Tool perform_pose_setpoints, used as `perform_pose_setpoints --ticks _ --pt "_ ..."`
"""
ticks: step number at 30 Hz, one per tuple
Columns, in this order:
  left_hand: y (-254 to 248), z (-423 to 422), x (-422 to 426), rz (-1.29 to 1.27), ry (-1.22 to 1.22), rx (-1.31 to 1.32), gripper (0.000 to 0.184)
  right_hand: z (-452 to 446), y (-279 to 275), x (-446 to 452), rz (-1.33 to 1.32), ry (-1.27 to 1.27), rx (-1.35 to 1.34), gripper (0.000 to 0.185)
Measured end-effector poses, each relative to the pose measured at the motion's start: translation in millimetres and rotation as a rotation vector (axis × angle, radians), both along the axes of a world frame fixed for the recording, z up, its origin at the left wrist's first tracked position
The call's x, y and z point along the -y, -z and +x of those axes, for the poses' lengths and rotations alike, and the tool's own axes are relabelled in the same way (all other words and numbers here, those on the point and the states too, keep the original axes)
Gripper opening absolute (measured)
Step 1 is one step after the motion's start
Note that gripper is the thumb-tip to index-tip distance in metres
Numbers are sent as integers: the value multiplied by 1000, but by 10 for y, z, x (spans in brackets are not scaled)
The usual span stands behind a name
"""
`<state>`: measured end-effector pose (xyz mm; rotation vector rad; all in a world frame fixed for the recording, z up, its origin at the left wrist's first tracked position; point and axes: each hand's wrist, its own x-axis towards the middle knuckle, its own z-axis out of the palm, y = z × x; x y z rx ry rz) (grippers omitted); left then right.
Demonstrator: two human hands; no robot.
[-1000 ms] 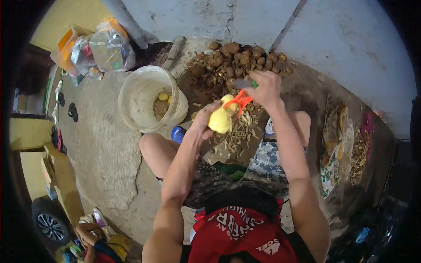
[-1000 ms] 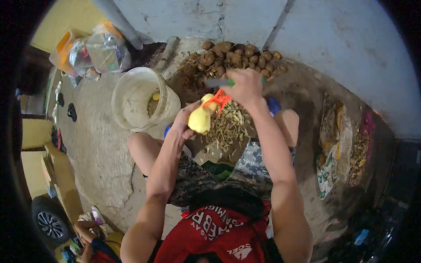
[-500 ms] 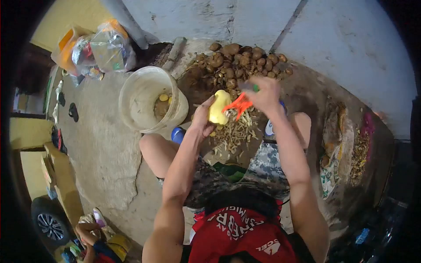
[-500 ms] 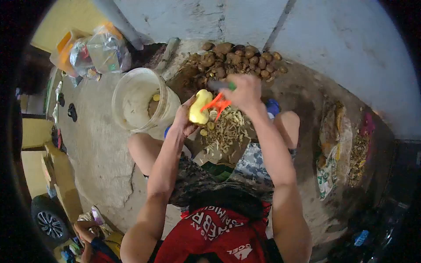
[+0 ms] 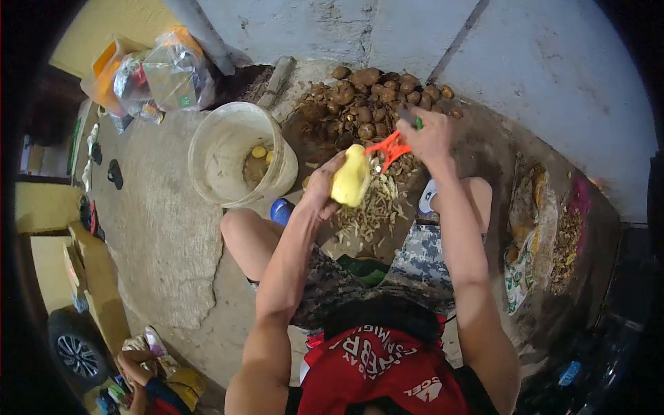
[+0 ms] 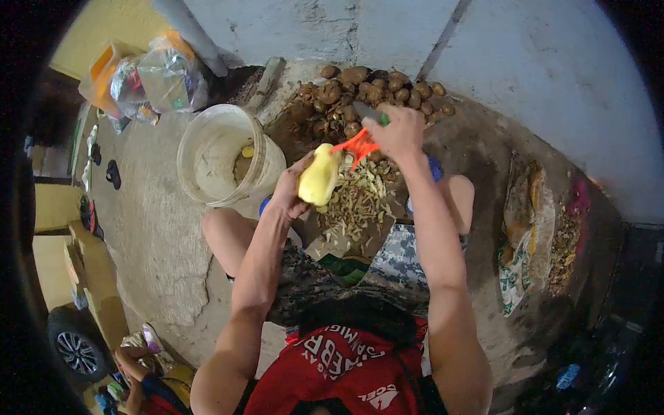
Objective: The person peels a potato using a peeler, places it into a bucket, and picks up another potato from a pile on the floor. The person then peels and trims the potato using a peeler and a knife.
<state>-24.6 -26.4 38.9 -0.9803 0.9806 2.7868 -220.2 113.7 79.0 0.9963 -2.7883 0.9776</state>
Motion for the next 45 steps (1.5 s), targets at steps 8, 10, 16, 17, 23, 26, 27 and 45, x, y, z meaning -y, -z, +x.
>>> perform_pose_setpoints --ticks 8,10,16,17,23,26,27,45 --pt "-102 -3 -14 -137 74 32 45 338 -43 110 -54 -360 -140 31" --pt "-77 61 13 -173 206 -30 46 93 39 81 -106 -151 -236 32" --pt "-106 46 -5 -171 204 -128 47 -152 82 2 47 35 -136 48" --pt "-91 44 33 -187 254 -129 48 -150 91 9 78 56 -162 46" --pt "-66 11 -14 -107 56 -121 46 -223 -52 -83 128 157 -86 37" --pt "98 -21 38 -26 -80 -138 43 -156 -9 -76 -22 96 15 37" --pt "121 -27 67 35 -70 -120 41 58 -5 -42 -69 -35 -6 34" --pt "123 36 76 228 -61 -178 41 -7 127 -13 -126 -34 63 45"
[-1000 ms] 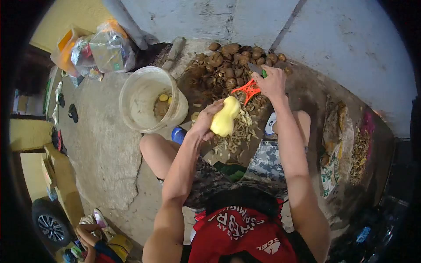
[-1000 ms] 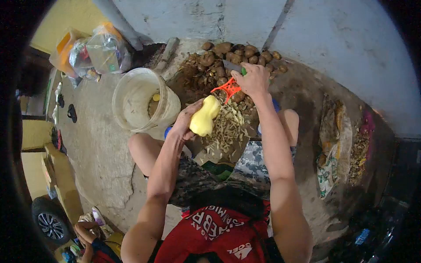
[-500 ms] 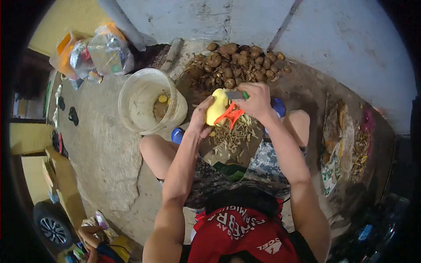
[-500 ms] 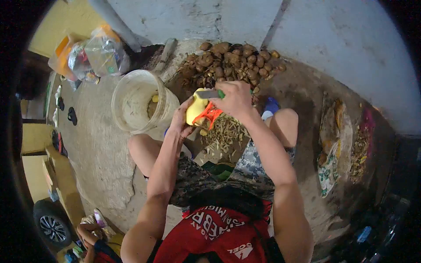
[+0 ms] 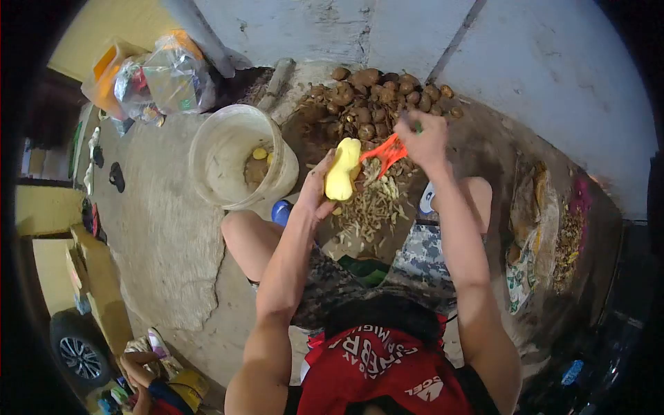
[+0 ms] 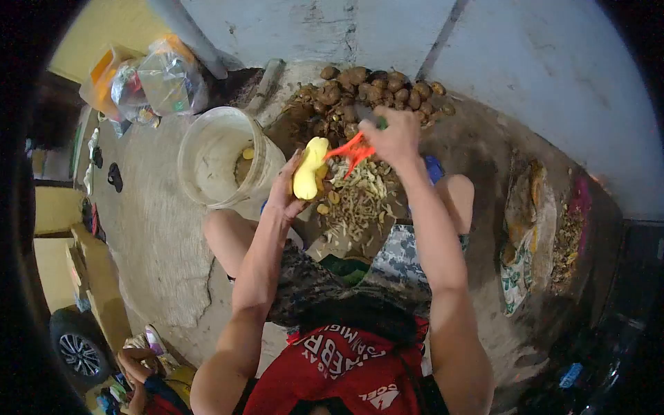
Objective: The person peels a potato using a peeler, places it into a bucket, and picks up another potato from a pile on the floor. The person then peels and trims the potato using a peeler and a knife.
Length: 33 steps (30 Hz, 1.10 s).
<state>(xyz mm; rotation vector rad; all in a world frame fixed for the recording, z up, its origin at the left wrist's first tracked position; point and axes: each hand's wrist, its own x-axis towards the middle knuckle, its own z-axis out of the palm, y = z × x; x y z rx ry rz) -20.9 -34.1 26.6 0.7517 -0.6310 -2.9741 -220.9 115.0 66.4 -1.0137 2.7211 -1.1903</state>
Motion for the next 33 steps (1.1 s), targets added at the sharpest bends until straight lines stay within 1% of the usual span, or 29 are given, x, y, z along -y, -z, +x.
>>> perform_pose_setpoints --ticks 1,2,3,4,6,7,8,9,10,11,12,13,14,15,16,17,18,19,20,21,23,25,26,27,29,30,31,32,33 --pt "-8 -11 -2 -40 -13 15 39 149 -44 21 0 2 -1 45" --pt "27 -46 -25 -44 -45 51 45 311 -88 53 -32 -116 -42 43" --pt "-20 -83 -64 -42 -39 50 45 387 -121 64 -63 -234 -82 42" --pt "-79 -100 -105 -86 -63 67 46 382 -142 61 -61 -230 -80 42" --pt "-145 -60 -127 -129 -91 87 46 352 -162 83 -225 -270 -337 27" --pt "-161 -21 -106 -169 -3 32 47 280 -134 77 -225 -272 -337 27" --pt "-183 0 -99 -209 83 -26 48 146 -92 47 -127 -145 -273 35" --pt "-216 6 -106 -214 84 -31 48 26 -85 20 -32 -14 -209 43" --pt "-239 19 -121 -277 116 -17 53 -45 -112 -8 28 37 -186 40" --pt "-244 33 -139 -337 143 -1 57 -145 -97 -31 28 37 -187 40" --pt "-239 46 -149 -338 143 0 57 -233 -84 -40 79 93 -180 40" --pt "-227 50 -152 -290 164 -65 57 -283 -47 -51 127 154 -171 40" --pt "-207 43 -147 -240 187 -132 56 -305 4 -66 64 188 -221 41" --pt "-173 40 -153 -184 207 -198 56 -286 -40 -81 68 192 -221 41" --pt "-137 26 -109 -106 187 -240 53 -238 -146 -75 11 150 -21 43" --pt "-102 3 -129 -96 60 -143 50 -179 -201 -48 -47 103 180 44" --pt "-30 -17 -92 -78 27 -78 47 -97 -159 -12 -46 93 182 44" --pt "-2 -38 -64 -60 -1 -12 44 17 -98 15 -53 36 98 41" --pt "21 -41 -64 -60 0 -12 44 131 -49 16 -60 -15 11 38" --pt "12 -60 -76 -78 -25 27 44 275 -105 18 -62 -146 -13 34" --pt "0 -97 -121 -92 -42 72 44 425 -92 74 -189 -265 -149 28" --pt "-57 -100 -168 -172 -33 42 42 379 -151 48 -164 -278 -183 31" --pt "-106 -76 -167 -238 -2 37 46 321 -180 47 -143 -297 -223 33" --pt "-29 -48 -172 -238 -7 36 46 225 -154 31 -144 -302 -225 33" --pt "179 -19 -168 -302 89 -13 51 2 -86 -9 -83 -36 -235 39" --pt "62 -9 -154 -349 149 -12 53 -29 -197 -18 33 13 -161 42" --pt "31 -1 -167 -349 150 -13 53 -102 -125 -30 33 14 -161 42" --pt "12 13 -185 -310 152 9 52 -197 4 -36 12 39 -215 43" --pt "-21 23 -195 -273 153 30 52 -224 7 -14 -11 64 -269 43"
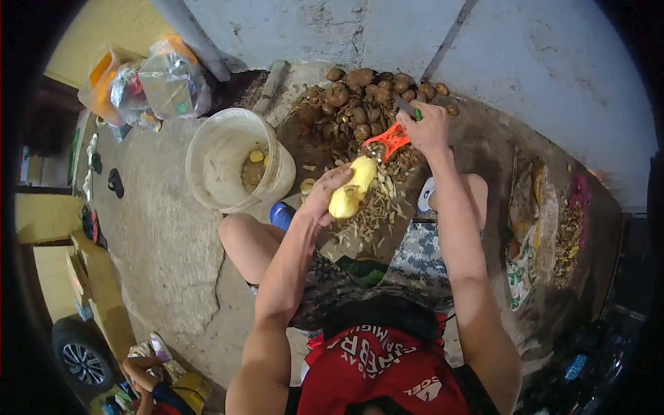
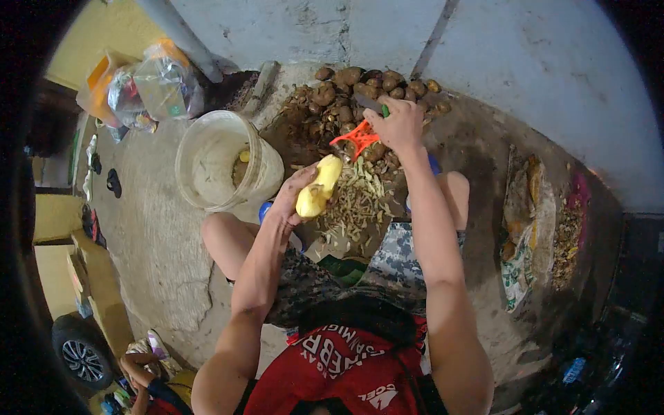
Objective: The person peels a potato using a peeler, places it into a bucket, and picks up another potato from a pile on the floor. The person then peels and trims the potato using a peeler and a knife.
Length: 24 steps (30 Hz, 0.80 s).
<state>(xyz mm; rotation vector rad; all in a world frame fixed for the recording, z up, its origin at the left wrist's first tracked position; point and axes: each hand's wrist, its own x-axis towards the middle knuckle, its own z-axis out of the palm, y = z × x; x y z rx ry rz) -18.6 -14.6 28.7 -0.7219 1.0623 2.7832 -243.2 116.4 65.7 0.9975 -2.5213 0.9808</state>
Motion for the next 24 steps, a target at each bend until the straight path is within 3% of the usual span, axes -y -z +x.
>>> perform_pose_setpoints --ticks 1,3,5,8,10,14,16,21,24 --pt "-44 9 0 -5 3 2 52 -43 -50 -13 54 40 194 45" --pt "-105 16 12 66 16 -130 48 -77 75 -4 33 58 205 44" --pt "164 -41 90 153 -61 -87 45 -36 85 12 27 58 210 44" --pt "73 -61 101 238 -153 -48 40 461 -218 76 90 -131 409 35" --pt "9 -125 41 229 -217 0 40 642 -79 119 -193 -348 116 31" --pt "-122 -99 -7 207 -228 61 42 531 -124 88 -103 -413 43 32" --pt "32 -21 120 10 83 -15 47 303 -71 47 -88 -162 -7 34" --pt "89 7 17 37 39 -58 50 -123 98 -30 -37 21 89 35" --pt "335 -41 103 212 -11 -174 44 22 -16 -6 -75 37 229 34"
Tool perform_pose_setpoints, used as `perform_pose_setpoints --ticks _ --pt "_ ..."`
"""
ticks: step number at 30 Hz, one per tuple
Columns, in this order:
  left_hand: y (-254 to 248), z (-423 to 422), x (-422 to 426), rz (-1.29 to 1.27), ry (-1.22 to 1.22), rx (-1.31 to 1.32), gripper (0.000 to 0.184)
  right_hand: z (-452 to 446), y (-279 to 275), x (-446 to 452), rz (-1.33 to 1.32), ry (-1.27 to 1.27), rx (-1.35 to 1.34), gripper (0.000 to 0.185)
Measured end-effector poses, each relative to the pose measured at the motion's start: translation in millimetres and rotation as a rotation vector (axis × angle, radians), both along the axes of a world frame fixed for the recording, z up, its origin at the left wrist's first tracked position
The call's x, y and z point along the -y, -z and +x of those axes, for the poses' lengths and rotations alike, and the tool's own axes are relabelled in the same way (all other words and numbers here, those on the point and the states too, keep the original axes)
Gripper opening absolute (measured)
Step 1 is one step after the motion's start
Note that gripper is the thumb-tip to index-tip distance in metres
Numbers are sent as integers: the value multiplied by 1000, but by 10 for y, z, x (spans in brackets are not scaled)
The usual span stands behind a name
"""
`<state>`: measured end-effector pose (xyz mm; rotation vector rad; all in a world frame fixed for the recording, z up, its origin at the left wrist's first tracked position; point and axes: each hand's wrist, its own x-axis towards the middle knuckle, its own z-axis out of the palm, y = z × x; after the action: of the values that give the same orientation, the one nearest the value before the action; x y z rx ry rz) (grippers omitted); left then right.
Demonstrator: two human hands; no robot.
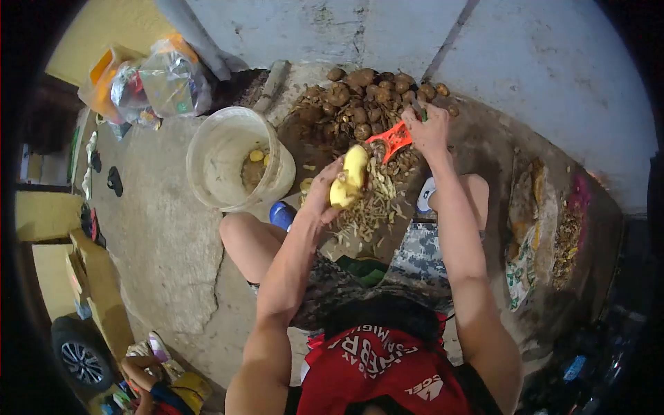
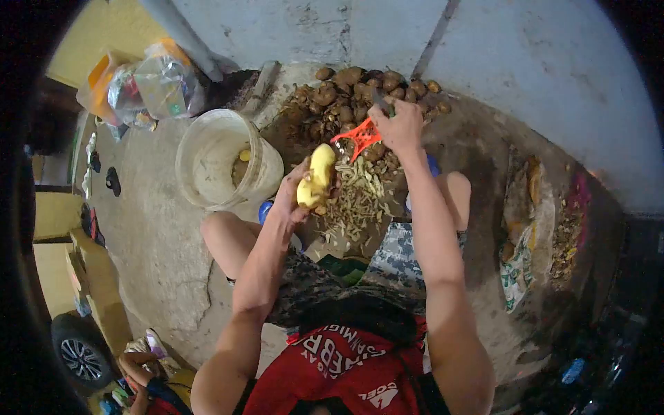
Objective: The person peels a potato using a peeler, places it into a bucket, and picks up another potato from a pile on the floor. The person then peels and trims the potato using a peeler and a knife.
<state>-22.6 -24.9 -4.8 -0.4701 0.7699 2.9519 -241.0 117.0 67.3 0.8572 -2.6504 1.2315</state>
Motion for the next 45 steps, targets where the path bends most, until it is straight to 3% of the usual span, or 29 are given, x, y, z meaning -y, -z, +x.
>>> perform_pose_setpoints --ticks 2,4,8,9,11,16,18,19,20,24,26,29,30,32,33,39,41,43,45 --pt "-186 -4 -30 58 -108 103 41 238 -38 61 -29 -31 98 33" --pt "-281 -36 -27 78 -193 159 42 446 16 85 36 -205 10 31" --pt "-516 -41 -108 7 -198 227 38 658 -54 145 -147 -391 -229 27" --pt "-479 -9 -73 7 -201 229 38 591 -92 135 -98 -370 -254 27" --pt "-356 39 19 -149 16 168 40 409 -114 70 -28 -259 -288 29" --pt "-451 57 -136 -212 -5 195 47 -45 97 -30 22 14 -318 33" --pt "-342 41 -129 -110 -58 198 49 -59 168 -47 60 81 -297 35" --pt "-316 21 -35 12 61 -51 48 -59 198 -50 -4 51 -166 34" --pt "-286 13 -83 19 -99 167 45 -69 216 -52 -67 17 -36 32" --pt "-128 -22 6 104 -162 158 43 521 -89 32 -13 -138 -114 29" --pt "-143 -42 -7 98 -175 154 44 677 -97 62 -111 -402 -122 29" --pt "-355 -27 -44 22 -200 182 46 633 -156 72 48 -425 -211 33" --pt "-426 10 -23 -81 -79 191 45 546 -110 74 47 -426 -212 33" --pt "-484 59 -43 -182 40 194 45 305 6 39 -31 -227 -303 32" --pt "-502 75 -70 -201 29 207 44 260 -72 9 44 -155 -191 38" --pt "-234 90 -20 -166 24 125 49 -66 91 -35 150 26 -264 44" --pt "-324 61 -29 91 -150 139 45 -68 83 -58 218 79 -257 46" --pt "-260 30 40 106 -175 159 46 87 -129 -14 270 16 15 49" --pt "-231 33 87 110 -164 112 46 165 -21 18 175 -20 64 48"
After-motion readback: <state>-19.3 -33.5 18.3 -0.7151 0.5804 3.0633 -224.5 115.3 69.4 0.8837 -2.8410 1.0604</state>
